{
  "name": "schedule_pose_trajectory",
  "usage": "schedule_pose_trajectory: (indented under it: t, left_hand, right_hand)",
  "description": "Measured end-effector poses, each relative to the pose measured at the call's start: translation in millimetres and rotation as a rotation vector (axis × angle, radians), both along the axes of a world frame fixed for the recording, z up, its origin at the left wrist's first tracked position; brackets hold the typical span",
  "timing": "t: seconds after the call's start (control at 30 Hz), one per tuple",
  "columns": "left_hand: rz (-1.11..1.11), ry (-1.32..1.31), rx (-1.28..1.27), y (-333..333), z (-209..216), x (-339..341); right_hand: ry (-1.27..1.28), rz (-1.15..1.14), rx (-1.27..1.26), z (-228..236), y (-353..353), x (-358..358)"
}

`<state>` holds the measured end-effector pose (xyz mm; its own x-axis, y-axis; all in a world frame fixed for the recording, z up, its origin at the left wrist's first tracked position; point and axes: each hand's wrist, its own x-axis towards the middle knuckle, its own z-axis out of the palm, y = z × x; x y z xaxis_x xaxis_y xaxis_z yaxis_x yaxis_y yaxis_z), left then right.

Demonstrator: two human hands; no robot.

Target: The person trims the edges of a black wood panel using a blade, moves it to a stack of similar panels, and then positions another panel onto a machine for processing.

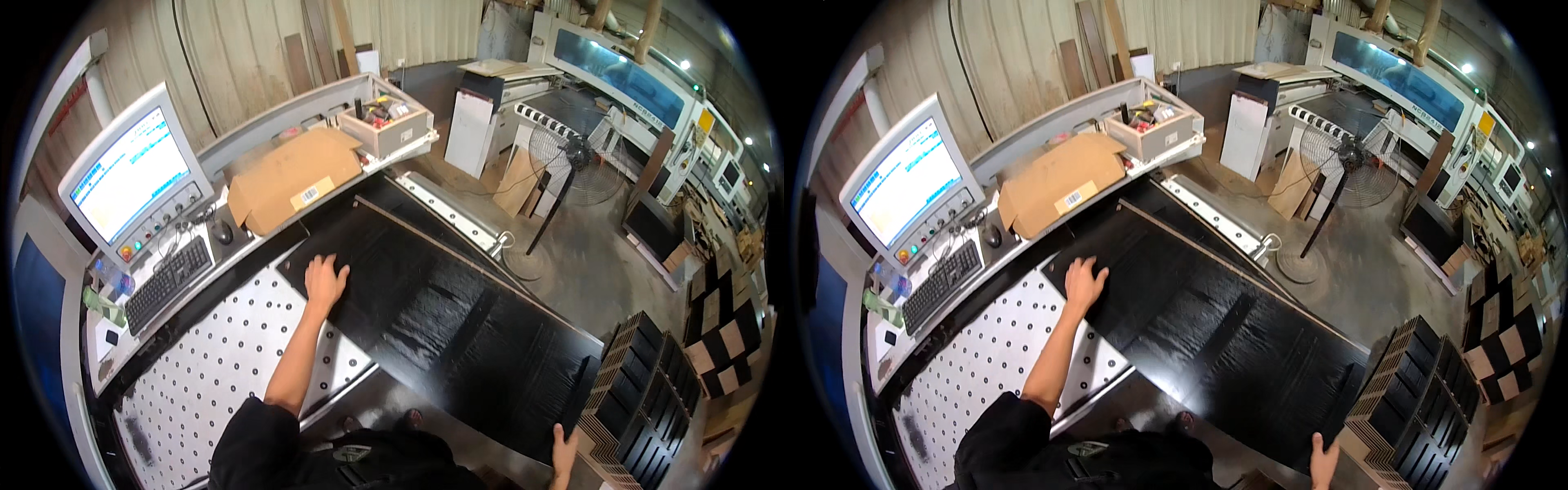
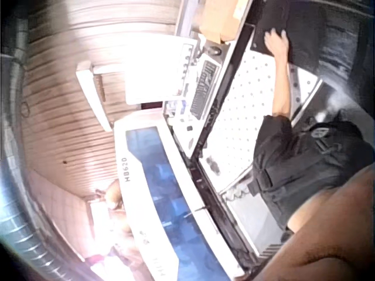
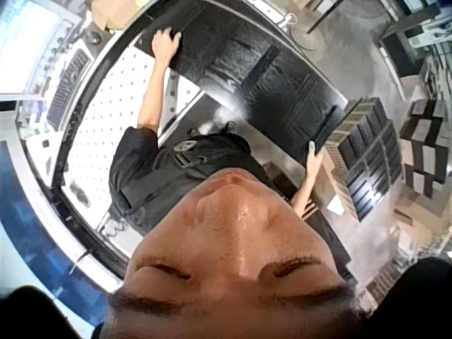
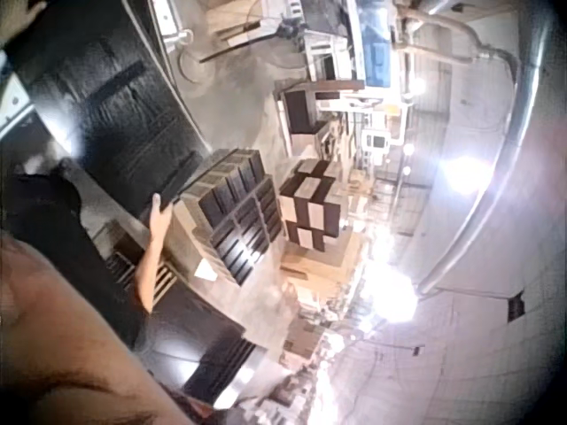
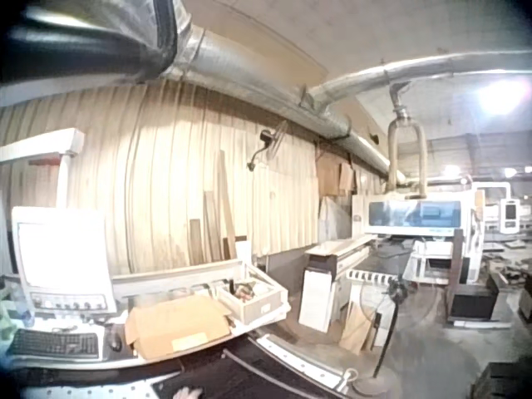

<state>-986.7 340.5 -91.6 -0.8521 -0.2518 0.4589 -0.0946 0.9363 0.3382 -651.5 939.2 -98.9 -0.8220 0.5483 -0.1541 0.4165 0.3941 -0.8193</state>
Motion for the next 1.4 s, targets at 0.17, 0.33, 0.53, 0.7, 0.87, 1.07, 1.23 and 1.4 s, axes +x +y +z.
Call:
schedule_pose_trajectory:
  t: [0.17, 0.33, 0.53, 0.7, 0.87, 1.07, 1.23, 1.4]
  left_hand:
    - [-0.260, 0.051, -0.033, 60, 16, 10]
    - [-0.325, -0.092, -0.066, 84, -2, 53]
    - [-0.323, -0.260, 0.045, 62, 3, 89]
    - [-0.257, -0.271, 0.211, 36, -28, 122]
    - [-0.080, -0.246, 0.115, 17, -84, 192]
    - [-0.028, -0.253, 0.094, 25, -71, 210]
    - [-0.016, -0.191, 0.095, 23, -78, 211]
    - [-0.035, -0.149, 0.094, 21, -89, 213]
  right_hand:
    - [0.103, -0.060, -0.030, -25, -74, -24]
    - [0.380, -0.112, -0.301, -32, -163, -66]
    - [0.446, 0.008, -0.291, -41, -204, -107]
    - [0.394, 0.017, -0.333, -23, -221, -139]
    - [0.370, 0.030, -0.350, -30, -225, -150]
    - [0.339, 0.006, -0.320, -36, -229, -145]
    - [0.406, 0.012, -0.324, -36, -230, -149]
    - [0.368, 0.056, -0.168, -52, -215, -158]
